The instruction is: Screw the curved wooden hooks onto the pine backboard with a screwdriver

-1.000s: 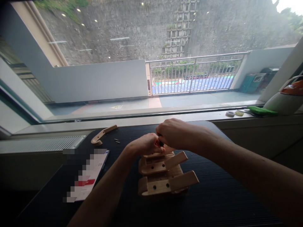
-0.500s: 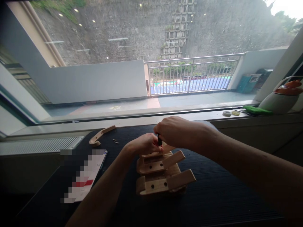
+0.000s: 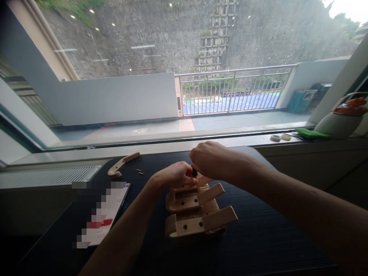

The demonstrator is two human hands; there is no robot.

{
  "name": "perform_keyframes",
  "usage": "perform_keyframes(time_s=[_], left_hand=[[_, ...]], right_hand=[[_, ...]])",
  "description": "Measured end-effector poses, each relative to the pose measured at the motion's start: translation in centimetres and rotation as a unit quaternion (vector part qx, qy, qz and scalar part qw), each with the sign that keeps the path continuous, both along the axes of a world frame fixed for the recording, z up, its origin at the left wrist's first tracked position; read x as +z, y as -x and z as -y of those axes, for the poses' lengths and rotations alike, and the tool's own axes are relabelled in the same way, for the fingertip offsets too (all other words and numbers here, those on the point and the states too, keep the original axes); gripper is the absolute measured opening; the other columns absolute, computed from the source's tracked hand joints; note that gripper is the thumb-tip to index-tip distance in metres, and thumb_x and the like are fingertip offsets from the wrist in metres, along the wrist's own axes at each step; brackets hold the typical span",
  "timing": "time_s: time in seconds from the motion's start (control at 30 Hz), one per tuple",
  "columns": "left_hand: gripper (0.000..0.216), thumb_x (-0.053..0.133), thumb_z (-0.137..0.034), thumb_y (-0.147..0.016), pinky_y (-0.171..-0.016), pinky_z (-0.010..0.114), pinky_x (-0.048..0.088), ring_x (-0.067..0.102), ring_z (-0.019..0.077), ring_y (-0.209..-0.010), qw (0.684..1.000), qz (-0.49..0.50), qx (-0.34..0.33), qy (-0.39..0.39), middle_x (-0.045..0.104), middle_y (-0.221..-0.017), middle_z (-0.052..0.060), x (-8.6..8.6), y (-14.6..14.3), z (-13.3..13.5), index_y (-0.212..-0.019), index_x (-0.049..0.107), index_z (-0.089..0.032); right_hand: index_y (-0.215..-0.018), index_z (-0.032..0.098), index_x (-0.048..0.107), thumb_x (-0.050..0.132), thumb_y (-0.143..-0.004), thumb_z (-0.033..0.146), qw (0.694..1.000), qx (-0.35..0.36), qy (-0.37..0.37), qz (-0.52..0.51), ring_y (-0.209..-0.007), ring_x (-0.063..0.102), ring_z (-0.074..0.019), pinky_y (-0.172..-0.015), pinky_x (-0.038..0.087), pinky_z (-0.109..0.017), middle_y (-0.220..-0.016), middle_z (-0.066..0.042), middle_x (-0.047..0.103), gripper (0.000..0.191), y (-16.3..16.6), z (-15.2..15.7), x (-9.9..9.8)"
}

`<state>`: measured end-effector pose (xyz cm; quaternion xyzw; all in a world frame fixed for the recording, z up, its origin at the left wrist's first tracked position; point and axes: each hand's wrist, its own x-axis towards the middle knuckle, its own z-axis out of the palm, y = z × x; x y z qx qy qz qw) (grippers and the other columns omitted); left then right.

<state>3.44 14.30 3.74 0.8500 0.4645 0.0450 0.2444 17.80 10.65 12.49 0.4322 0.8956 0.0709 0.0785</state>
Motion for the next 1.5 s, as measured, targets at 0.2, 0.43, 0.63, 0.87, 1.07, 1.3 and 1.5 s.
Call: perform_keyframes(time_s=[0.2,0.43,0.63,0.87,1.07,1.3,1.5], left_hand=[[0.03,0.058,-0.046,-0.073,-0.06,0.022,0.036,0.051,0.0128,-0.065,0.999,0.034,-0.01,0.0,0.062,-0.068,0.0,1.3,0.2,0.7,-0.08,0.07,-0.02],[0.028,0.058,-0.045,-0.073,-0.059,0.023,0.036,0.048,0.0121,-0.063,0.999,0.045,-0.009,0.014,0.058,-0.065,-0.001,0.8,0.4,0.3,-0.076,0.07,-0.021],[0.03,0.054,-0.046,-0.074,-0.058,0.023,0.035,0.048,0.0133,-0.065,0.999,0.037,-0.025,-0.007,0.056,-0.065,0.0,0.7,0.5,0.2,-0.072,0.068,-0.019],[0.027,0.055,-0.043,-0.073,-0.063,0.024,0.039,0.053,0.0151,-0.069,0.999,0.022,-0.025,-0.011,0.063,-0.071,0.001,0.7,0.4,0.3,-0.078,0.069,-0.019],[0.018,0.056,-0.035,-0.071,-0.079,0.033,0.042,0.059,0.0179,-0.074,0.996,-0.083,0.006,-0.022,0.067,-0.072,0.001,1.1,-0.1,0.7,-0.072,0.069,-0.023],[0.021,0.057,-0.025,-0.065,-0.074,0.032,0.045,0.062,0.0212,-0.077,0.992,-0.113,0.046,-0.028,0.07,-0.081,0.003,0.4,-0.7,0.6,-0.081,0.07,-0.025],[0.026,0.062,-0.019,-0.056,-0.068,0.029,0.046,0.062,0.0204,-0.073,0.989,-0.118,0.043,0.073,0.07,-0.08,0.002,1.2,-0.8,-0.9,-0.08,0.07,-0.021]], right_hand=[[-0.074,0.012,0.066,0.047,-0.088,0.026,1.0,-0.021,-0.014,0.013,-0.051,0.047,-0.0111,-0.047,0.022,-0.026,-0.063,-0.007,0.062,0.028,0.2,0.1,0.2],[-0.082,0.018,0.066,0.047,-0.085,0.021,0.996,0.045,0.046,-0.067,-0.053,0.047,-0.0099,-0.052,0.028,-0.024,-0.064,-0.001,0.061,0.019,-0.7,-0.2,0.4],[-0.077,0.015,0.066,0.048,-0.085,0.012,0.998,0.031,0.047,-0.021,-0.056,0.046,-0.0101,-0.055,0.029,-0.024,-0.068,-0.003,0.063,0.019,0.1,0.1,0.5],[-0.076,0.013,0.065,0.047,-0.086,0.014,0.999,0.011,0.032,-0.004,-0.055,0.047,-0.0106,-0.052,0.027,-0.025,-0.067,-0.005,0.063,0.021,0.3,0.1,0.2],[-0.079,0.014,0.065,0.047,-0.088,0.02,1.0,-0.025,0.006,0.002,-0.058,0.051,-0.0133,-0.049,0.024,-0.025,-0.069,-0.006,0.064,0.022,0.4,0.5,0.0],[-0.081,0.016,0.065,0.045,-0.089,0.022,0.999,0.002,0.047,-0.001,-0.059,0.051,-0.013,-0.05,0.025,-0.026,-0.069,-0.004,0.064,0.023,0.1,0.5,0.6],[-0.08,0.015,0.063,0.05,-0.08,0.008,0.996,0.031,0.077,0.045,-0.058,0.052,-0.0119,-0.049,0.026,-0.025,-0.07,-0.003,0.063,0.015,-0.2,0.0,0.9]])
